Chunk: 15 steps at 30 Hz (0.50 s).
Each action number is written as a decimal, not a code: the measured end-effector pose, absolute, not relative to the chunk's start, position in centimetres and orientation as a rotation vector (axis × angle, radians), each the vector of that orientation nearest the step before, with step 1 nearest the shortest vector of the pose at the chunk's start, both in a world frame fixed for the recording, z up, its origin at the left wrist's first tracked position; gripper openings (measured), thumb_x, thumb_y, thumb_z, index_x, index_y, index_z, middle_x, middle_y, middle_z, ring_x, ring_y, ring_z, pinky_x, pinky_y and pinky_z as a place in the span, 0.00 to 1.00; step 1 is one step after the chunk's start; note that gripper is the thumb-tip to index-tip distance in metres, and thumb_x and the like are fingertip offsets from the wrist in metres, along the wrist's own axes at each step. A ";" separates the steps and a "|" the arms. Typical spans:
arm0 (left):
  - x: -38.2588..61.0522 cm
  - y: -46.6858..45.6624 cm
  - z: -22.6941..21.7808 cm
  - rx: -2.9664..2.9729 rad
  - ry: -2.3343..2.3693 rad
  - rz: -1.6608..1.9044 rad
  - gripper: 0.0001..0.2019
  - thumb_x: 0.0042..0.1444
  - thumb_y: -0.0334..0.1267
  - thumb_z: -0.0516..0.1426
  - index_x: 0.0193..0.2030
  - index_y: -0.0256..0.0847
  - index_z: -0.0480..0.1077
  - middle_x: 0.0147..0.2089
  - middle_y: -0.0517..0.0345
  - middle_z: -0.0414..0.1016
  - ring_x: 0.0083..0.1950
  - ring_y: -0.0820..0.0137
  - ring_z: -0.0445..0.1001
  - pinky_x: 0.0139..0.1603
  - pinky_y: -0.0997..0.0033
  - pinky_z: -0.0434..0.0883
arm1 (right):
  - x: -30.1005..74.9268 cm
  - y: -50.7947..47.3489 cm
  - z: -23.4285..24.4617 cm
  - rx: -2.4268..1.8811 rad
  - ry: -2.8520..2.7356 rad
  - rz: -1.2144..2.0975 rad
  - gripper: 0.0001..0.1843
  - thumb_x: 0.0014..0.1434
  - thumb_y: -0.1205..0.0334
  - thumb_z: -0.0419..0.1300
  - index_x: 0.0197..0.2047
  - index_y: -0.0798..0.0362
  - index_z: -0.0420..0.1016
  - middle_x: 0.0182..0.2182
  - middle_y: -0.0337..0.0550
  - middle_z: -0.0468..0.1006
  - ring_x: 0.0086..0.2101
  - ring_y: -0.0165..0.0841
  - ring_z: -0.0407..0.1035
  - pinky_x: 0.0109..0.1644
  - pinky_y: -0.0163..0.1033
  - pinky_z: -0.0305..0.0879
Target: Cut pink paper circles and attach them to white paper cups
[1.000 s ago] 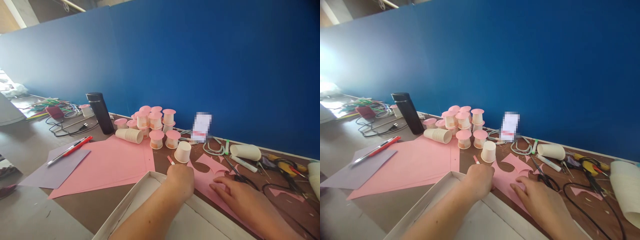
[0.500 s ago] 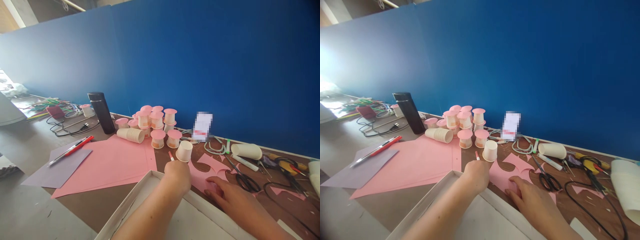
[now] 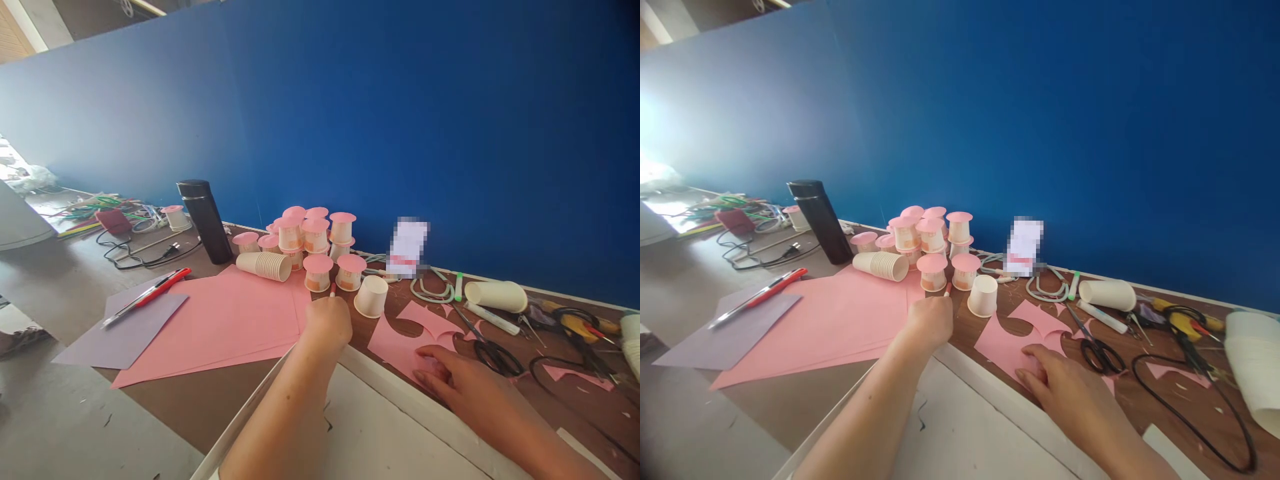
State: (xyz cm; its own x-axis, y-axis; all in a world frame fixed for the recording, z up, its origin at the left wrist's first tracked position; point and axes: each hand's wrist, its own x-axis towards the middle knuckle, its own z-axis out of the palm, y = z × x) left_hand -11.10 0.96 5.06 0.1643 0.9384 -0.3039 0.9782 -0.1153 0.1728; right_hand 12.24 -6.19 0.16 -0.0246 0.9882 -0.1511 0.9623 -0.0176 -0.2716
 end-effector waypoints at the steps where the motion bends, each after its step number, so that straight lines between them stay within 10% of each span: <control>1: -11.1 0.9 5.1 2.103 1.867 -0.174 0.19 0.52 0.29 0.56 0.52 0.35 0.70 0.49 0.38 0.77 0.52 0.57 0.76 0.46 0.63 0.73 | 12.3 -6.2 0.3 -2.129 -2.138 0.456 0.21 0.59 0.45 0.55 0.52 0.40 0.75 0.35 0.41 0.83 0.38 0.43 0.77 0.36 0.41 0.65; 15: -8.4 1.5 2.5 2.042 1.874 0.632 0.30 0.54 0.54 0.60 0.59 0.42 0.59 0.52 0.47 0.73 0.50 0.58 0.75 0.44 0.65 0.70 | 10.8 -8.2 1.3 -1.904 -2.289 0.718 0.13 0.58 0.52 0.57 0.44 0.39 0.79 0.25 0.36 0.80 0.28 0.37 0.74 0.30 0.37 0.61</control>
State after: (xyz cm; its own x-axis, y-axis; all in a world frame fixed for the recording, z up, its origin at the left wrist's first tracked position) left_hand -8.38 1.54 2.53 0.0533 0.9916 0.1181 0.8605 -0.1056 0.4983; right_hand 10.78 -8.16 1.30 -0.2250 0.9464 -0.2318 0.9093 0.1185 -0.3989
